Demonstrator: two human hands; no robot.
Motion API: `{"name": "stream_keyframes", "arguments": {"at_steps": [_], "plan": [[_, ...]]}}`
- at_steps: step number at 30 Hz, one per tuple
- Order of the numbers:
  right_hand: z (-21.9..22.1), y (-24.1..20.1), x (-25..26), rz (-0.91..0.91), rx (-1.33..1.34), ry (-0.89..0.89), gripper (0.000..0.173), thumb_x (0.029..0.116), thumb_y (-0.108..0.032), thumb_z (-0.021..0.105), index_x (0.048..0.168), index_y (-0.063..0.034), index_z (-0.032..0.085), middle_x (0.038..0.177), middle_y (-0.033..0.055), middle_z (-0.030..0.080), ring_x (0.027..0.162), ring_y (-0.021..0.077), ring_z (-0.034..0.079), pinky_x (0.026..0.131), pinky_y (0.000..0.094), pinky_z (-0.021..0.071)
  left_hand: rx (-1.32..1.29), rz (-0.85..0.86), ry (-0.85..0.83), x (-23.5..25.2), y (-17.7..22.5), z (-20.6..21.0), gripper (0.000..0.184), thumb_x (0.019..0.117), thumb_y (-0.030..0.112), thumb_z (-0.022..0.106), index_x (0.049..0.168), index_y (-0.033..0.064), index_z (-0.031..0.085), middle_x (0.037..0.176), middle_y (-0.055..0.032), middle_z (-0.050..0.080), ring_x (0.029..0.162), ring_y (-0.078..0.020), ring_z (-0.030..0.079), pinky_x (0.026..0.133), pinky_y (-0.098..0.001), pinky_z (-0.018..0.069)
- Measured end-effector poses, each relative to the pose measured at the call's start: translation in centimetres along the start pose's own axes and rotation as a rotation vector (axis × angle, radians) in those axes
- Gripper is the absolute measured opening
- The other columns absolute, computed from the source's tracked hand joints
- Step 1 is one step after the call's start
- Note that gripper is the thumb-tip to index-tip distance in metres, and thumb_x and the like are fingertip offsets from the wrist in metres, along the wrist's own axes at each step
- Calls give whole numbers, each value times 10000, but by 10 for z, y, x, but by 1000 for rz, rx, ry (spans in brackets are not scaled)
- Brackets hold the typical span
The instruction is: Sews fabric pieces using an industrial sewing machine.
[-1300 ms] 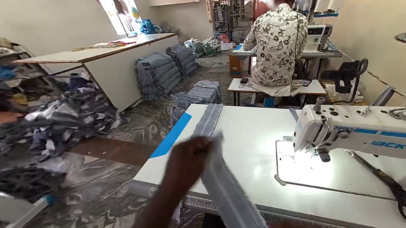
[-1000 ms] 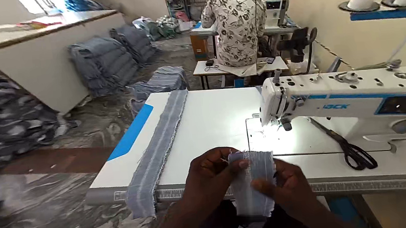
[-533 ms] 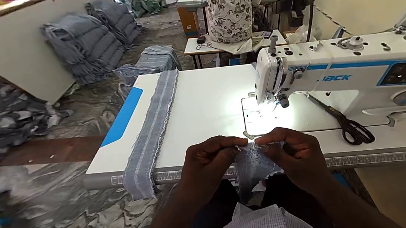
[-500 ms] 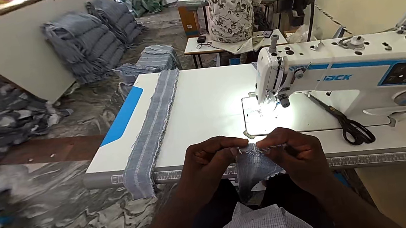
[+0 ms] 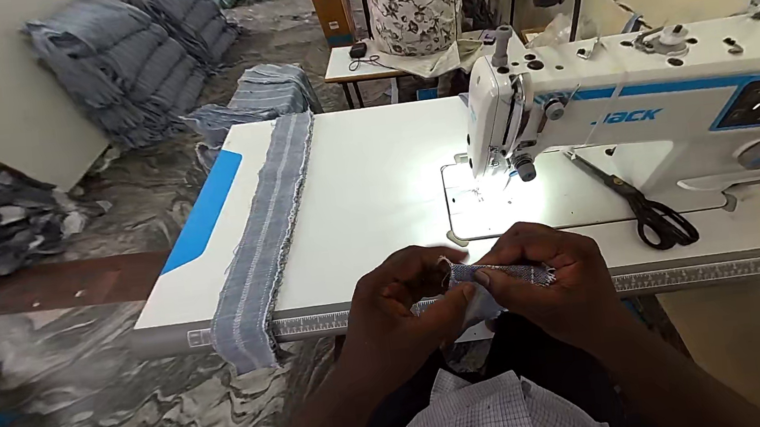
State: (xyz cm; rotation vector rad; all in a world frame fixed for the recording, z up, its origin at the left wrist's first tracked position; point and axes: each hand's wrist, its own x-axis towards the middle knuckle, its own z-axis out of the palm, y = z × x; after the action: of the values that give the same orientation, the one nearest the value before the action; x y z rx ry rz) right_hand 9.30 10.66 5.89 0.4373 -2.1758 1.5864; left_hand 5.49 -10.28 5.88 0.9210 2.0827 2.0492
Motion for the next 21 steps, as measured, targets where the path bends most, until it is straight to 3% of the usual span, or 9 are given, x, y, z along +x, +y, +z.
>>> {"name": "stream_keyframes", "arguments": {"at_steps": [1, 3, 7, 10, 12, 13, 16, 18, 21], "plan": [[0, 0, 0, -5, 1, 5, 39, 880, -133, 754, 900, -107, 776, 866, -40, 691, 740, 42, 657, 598, 181, 571, 5, 16, 35, 0, -2, 1, 176, 914, 75, 731, 1085, 33, 717, 989, -58, 709, 742, -129, 679, 674, -255, 616], [3, -1, 1, -19, 6, 15, 39, 876, -125, 753, 897, -99, 772, 861, -36, 685, 734, 41, 653, 593, 178, 568, 16, 49, 78, 0, -3, 2, 63, 922, 62, 722, 981, 41, 729, 956, -42, 722, 706, -102, 670, 646, -231, 605], [3, -2, 1, -62, 9, 31, 54, 868, -99, 758, 909, -69, 777, 870, -25, 687, 751, 34, 659, 616, 165, 577, 53, 95, 162, 0, 2, 8, 139, 877, 22, 759, 1012, 35, 732, 874, -37, 713, 662, -122, 675, 608, -246, 616], [7, 1, 0, -123, 7, 84, 98, 876, -85, 792, 956, -30, 801, 900, 9, 709, 802, 49, 675, 673, 171, 591, 291, 243, 246, 0, -2, 16, 180, 876, 21, 763, 1053, 35, 738, 974, -30, 725, 827, -123, 713, 726, -267, 636], [8, 4, -1, -133, -23, 149, 96, 879, -75, 790, 954, -16, 795, 912, 21, 720, 808, 48, 684, 683, 172, 597, 566, 338, 191, -6, -6, 22, 300, 920, 62, 717, 1219, 31, 716, 1138, -58, 694, 1036, -123, 675, 888, -276, 592], [7, 7, -1, -128, -42, 176, 82, 877, -80, 782, 933, -21, 789, 897, 14, 719, 789, 44, 680, 662, 173, 590, 614, 355, 150, -8, -9, 23, 339, 935, 80, 702, 1271, 32, 702, 1165, -61, 681, 1065, -124, 657, 905, -276, 579], [1, 16, -4, -107, -49, 154, 61, 869, -97, 732, 887, -47, 761, 863, -10, 700, 744, 33, 660, 615, 174, 572, 376, 219, 30, -3, -8, 2, 226, 984, 131, 671, 1186, 56, 743, 1092, -19, 722, 937, -103, 701, 804, -268, 622], [0, 16, -7, -90, -31, 103, 55, 870, -86, 701, 879, -52, 743, 867, -11, 688, 744, 31, 651, 607, 168, 559, 189, 104, -117, 8, -3, -15, 218, 1011, 147, 649, 1174, 43, 750, 1112, -44, 738, 952, -155, 725, 828, -298, 638], [4, 12, -5, -100, -14, 79, 58, 877, -68, 691, 888, -45, 744, 871, -10, 686, 743, 26, 649, 611, 159, 560, 224, 220, -203, 16, 0, -19, 196, 974, 100, 695, 1143, 30, 766, 1078, -37, 748, 945, -115, 721, 816, -255, 632]]}}
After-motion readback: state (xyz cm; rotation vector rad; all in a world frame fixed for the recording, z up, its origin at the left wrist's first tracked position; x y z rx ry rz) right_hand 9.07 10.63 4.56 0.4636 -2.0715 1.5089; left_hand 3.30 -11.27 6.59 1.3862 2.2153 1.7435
